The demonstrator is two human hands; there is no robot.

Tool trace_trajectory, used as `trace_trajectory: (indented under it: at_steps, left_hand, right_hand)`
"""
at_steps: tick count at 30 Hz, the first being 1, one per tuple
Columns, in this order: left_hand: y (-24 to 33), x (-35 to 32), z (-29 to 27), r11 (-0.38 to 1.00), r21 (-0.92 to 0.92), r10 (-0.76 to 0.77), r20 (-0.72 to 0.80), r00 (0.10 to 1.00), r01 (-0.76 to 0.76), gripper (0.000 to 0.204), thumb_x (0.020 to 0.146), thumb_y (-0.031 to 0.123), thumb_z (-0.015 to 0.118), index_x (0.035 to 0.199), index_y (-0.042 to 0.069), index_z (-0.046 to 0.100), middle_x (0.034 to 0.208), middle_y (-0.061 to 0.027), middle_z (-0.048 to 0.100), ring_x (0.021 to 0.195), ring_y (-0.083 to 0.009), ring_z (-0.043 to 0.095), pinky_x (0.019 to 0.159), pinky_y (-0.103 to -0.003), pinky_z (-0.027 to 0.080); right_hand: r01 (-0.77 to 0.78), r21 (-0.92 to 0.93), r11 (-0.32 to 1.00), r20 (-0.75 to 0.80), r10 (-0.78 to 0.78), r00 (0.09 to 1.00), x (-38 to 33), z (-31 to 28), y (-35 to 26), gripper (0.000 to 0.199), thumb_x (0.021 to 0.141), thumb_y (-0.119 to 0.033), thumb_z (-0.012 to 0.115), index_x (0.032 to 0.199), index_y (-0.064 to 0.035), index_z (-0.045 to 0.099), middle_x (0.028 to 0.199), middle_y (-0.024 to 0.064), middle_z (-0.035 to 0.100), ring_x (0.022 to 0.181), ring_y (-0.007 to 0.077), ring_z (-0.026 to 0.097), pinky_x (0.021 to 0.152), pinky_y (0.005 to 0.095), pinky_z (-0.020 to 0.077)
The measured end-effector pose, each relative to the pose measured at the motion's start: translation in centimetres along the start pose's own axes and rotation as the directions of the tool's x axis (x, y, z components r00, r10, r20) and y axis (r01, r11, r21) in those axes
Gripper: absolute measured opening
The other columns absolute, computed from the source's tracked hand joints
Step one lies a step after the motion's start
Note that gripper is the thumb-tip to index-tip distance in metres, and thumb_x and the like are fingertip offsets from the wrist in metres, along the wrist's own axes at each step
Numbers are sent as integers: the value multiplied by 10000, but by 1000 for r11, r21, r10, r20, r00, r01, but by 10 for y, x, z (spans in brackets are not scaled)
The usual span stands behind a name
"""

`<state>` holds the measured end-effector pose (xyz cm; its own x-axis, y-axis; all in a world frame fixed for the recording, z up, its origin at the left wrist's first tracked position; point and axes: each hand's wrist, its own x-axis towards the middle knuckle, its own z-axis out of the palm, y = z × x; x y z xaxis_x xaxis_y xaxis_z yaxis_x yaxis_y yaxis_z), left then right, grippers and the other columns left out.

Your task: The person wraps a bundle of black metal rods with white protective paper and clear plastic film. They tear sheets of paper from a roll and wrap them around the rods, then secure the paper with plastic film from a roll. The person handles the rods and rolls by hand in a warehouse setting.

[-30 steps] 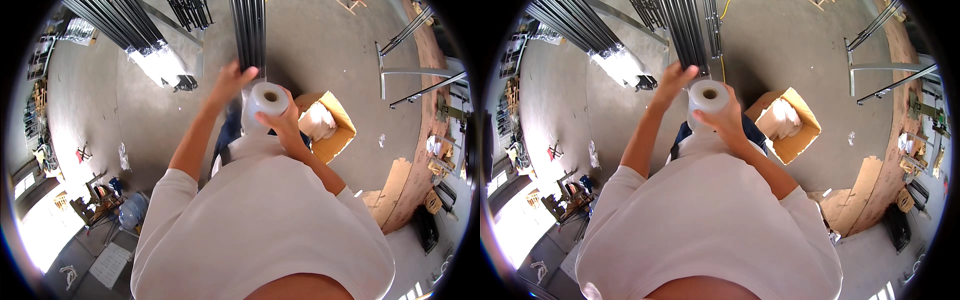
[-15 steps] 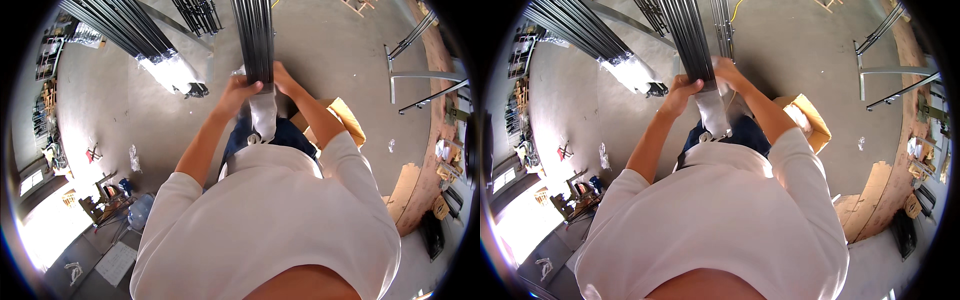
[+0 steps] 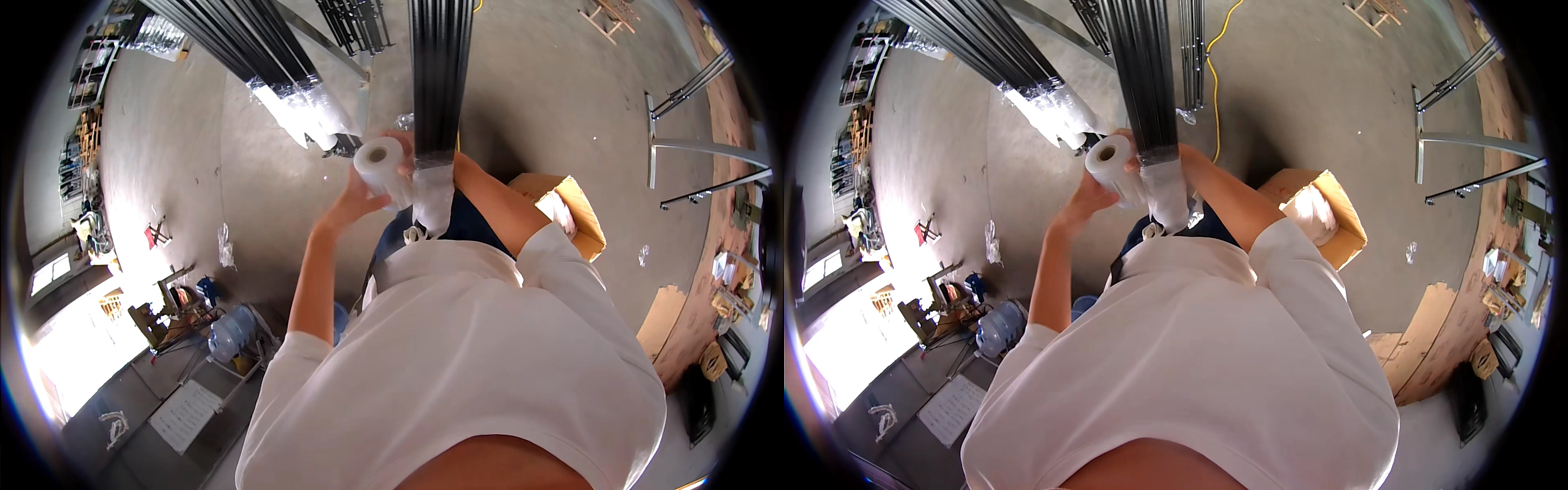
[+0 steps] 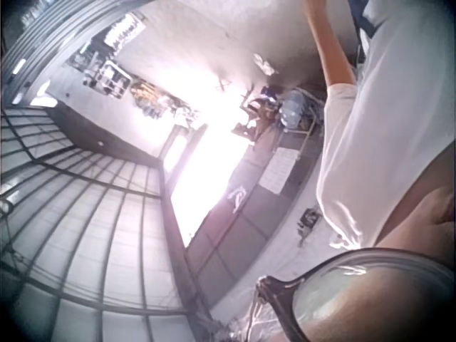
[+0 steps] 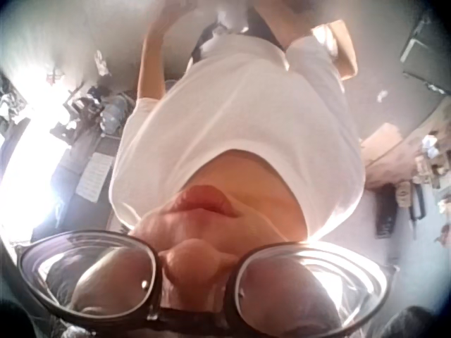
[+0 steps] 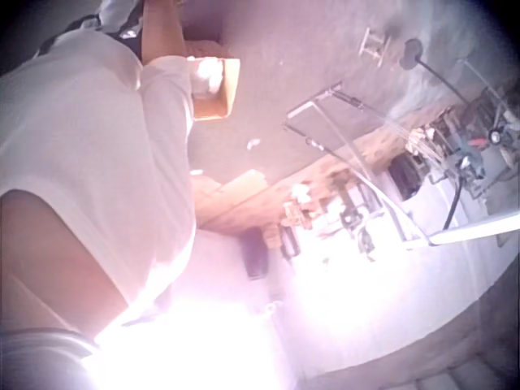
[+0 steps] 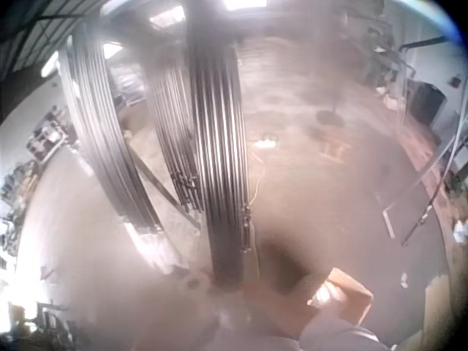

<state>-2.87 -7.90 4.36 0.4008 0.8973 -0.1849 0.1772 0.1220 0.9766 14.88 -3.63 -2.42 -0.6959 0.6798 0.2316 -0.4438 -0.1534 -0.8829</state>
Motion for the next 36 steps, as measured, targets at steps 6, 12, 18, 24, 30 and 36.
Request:
trace_trajectory:
  at_steps: [6, 12, 18, 24, 30, 36]
  left_hand:
    - [-5, 5, -8, 936, -143, -317, 47, 947, 321, 614, 564, 44, 717, 1130, 36, 478, 990, -29, 548, 936, -140, 514, 813, -280, 413]
    - [-1, 4, -4, 970, -190, -157, -25, 987, 150, 650, 547, 96, 729, 1144, 36, 480, 1011, -31, 558, 970, -156, 510, 858, -296, 386]
    - [8, 15, -13, 973, -181, -111, 166, 980, 141, 692, 543, 83, 736, 1175, 29, 459, 1053, -46, 547, 1005, -161, 504, 887, -306, 381]
    - [1, 10, -45, 920, -283, -162, 352, 922, 270, 789, 459, 151, 774, 1173, 21, 465, 1083, -54, 542, 1019, -163, 502, 913, -305, 363]
    - [8, -2, -35, 931, -261, -142, 385, 912, 255, 903, 388, 241, 800, 1193, 25, 452, 1119, -60, 527, 1039, -185, 493, 919, -336, 356]
    - [8, -4, -32, 966, -170, -109, 419, 901, 196, 841, 414, 233, 777, 1168, 19, 472, 1072, -47, 539, 1003, -164, 495, 895, -316, 368]
  right_hand:
    - [27, 47, 999, -121, -21, 992, -9, 9, -15, 664, 739, -323, 649, 1295, -82, 377, 1231, 63, 466, 1153, 152, 381, 945, 306, 308]
    - [68, 541, 838, -189, 42, 981, -45, 24, -32, 672, 726, -230, 671, 1310, -88, 371, 1253, 63, 464, 1145, 142, 410, 954, 300, 326]
    - [-140, 172, 975, -561, 214, 799, -44, 44, -32, 589, 646, -55, 725, 1192, -33, 505, 1120, 54, 574, 1026, 143, 524, 901, 278, 386]
    - [14, 269, 963, -580, 150, 801, -40, 43, -21, 365, 671, -13, 662, 1028, 14, 591, 944, 98, 636, 876, 174, 601, 834, 300, 450]
    - [13, 265, 964, -603, 154, 783, -36, 49, -24, 324, 638, -59, 726, 938, -2, 618, 882, 77, 640, 836, 146, 593, 791, 281, 446]
    - [8, 188, 982, -693, 127, 709, -35, 60, -20, 247, 678, -25, 680, 916, 7, 620, 865, 62, 635, 819, 141, 591, 781, 278, 447]
